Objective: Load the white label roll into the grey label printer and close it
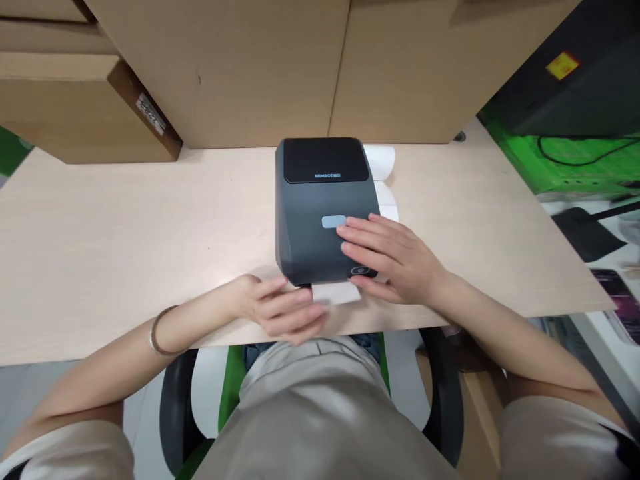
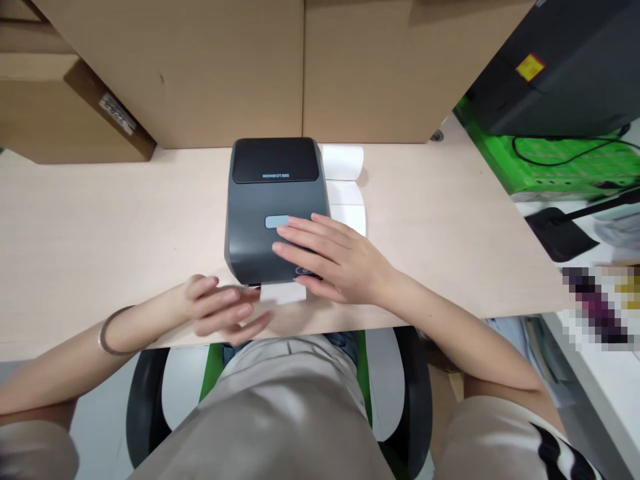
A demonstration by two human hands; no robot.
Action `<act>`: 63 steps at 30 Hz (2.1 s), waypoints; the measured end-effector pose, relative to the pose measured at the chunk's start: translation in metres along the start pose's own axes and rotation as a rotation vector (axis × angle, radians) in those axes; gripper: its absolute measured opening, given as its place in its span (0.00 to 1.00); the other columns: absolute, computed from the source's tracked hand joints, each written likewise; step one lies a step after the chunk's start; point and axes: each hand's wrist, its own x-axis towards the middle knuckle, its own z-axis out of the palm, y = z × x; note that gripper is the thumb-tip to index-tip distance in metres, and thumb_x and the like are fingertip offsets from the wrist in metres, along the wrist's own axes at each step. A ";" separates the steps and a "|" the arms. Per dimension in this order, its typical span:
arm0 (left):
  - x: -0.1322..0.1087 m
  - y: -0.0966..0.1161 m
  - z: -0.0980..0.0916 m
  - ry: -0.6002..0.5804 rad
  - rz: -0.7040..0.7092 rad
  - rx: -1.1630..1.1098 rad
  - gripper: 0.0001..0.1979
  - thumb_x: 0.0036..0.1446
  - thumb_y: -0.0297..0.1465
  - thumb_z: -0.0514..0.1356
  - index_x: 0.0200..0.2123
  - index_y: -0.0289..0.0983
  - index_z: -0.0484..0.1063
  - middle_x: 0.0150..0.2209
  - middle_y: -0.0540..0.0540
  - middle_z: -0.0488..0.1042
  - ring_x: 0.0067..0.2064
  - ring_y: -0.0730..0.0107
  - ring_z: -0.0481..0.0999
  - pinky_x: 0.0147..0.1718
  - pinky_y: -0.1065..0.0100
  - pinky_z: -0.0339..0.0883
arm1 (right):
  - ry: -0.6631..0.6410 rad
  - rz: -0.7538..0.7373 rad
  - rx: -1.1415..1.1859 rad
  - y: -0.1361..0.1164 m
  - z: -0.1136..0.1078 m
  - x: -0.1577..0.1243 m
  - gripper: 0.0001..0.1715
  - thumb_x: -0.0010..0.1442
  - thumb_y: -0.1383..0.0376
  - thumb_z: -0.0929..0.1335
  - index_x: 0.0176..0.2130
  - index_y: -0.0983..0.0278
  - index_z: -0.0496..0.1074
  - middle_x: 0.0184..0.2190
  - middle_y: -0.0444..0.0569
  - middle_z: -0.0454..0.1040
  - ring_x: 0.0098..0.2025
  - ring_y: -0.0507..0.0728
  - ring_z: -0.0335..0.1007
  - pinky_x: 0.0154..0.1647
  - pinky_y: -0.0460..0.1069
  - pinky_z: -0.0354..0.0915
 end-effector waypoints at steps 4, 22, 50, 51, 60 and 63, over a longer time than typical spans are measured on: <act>0.023 -0.010 0.013 0.357 0.140 0.171 0.38 0.67 0.42 0.68 0.73 0.64 0.52 0.64 0.53 0.76 0.65 0.63 0.78 0.72 0.53 0.66 | 0.014 0.044 0.051 -0.004 0.005 -0.006 0.43 0.72 0.62 0.65 0.78 0.72 0.49 0.64 0.59 0.77 0.72 0.61 0.69 0.72 0.60 0.69; 0.042 -0.024 0.006 0.294 0.053 0.034 0.41 0.70 0.50 0.63 0.76 0.36 0.56 0.58 0.39 0.82 0.67 0.57 0.76 0.68 0.54 0.72 | 0.189 0.089 0.177 -0.003 0.015 -0.006 0.39 0.64 0.64 0.67 0.72 0.66 0.63 0.56 0.55 0.83 0.62 0.61 0.79 0.63 0.58 0.76; -0.035 -0.021 0.054 0.121 0.106 0.096 0.45 0.59 0.46 0.75 0.68 0.78 0.51 0.54 0.61 0.82 0.52 0.66 0.84 0.79 0.49 0.53 | 0.235 0.004 0.036 0.047 -0.025 0.027 0.40 0.69 0.50 0.72 0.74 0.49 0.62 0.58 0.51 0.82 0.60 0.66 0.81 0.58 0.64 0.81; -0.034 -0.023 0.052 0.173 0.149 0.076 0.43 0.58 0.47 0.75 0.67 0.77 0.53 0.53 0.61 0.82 0.52 0.66 0.84 0.80 0.50 0.51 | 0.280 0.017 0.029 0.054 -0.030 0.035 0.40 0.67 0.53 0.74 0.73 0.48 0.65 0.59 0.50 0.81 0.59 0.67 0.81 0.58 0.64 0.81; 0.024 -0.051 0.010 0.142 -0.163 -0.078 0.63 0.53 0.76 0.53 0.78 0.41 0.47 0.70 0.30 0.68 0.73 0.36 0.68 0.74 0.35 0.56 | 0.455 0.222 0.030 0.119 -0.037 0.106 0.28 0.73 0.52 0.70 0.58 0.73 0.73 0.54 0.54 0.79 0.61 0.60 0.78 0.63 0.51 0.72; 0.027 -0.055 0.008 0.029 -0.142 -0.141 0.63 0.55 0.75 0.53 0.78 0.37 0.50 0.71 0.26 0.66 0.75 0.33 0.63 0.74 0.34 0.54 | 0.458 0.271 0.006 0.135 -0.033 0.123 0.37 0.74 0.45 0.66 0.59 0.77 0.71 0.54 0.55 0.81 0.60 0.58 0.79 0.64 0.49 0.70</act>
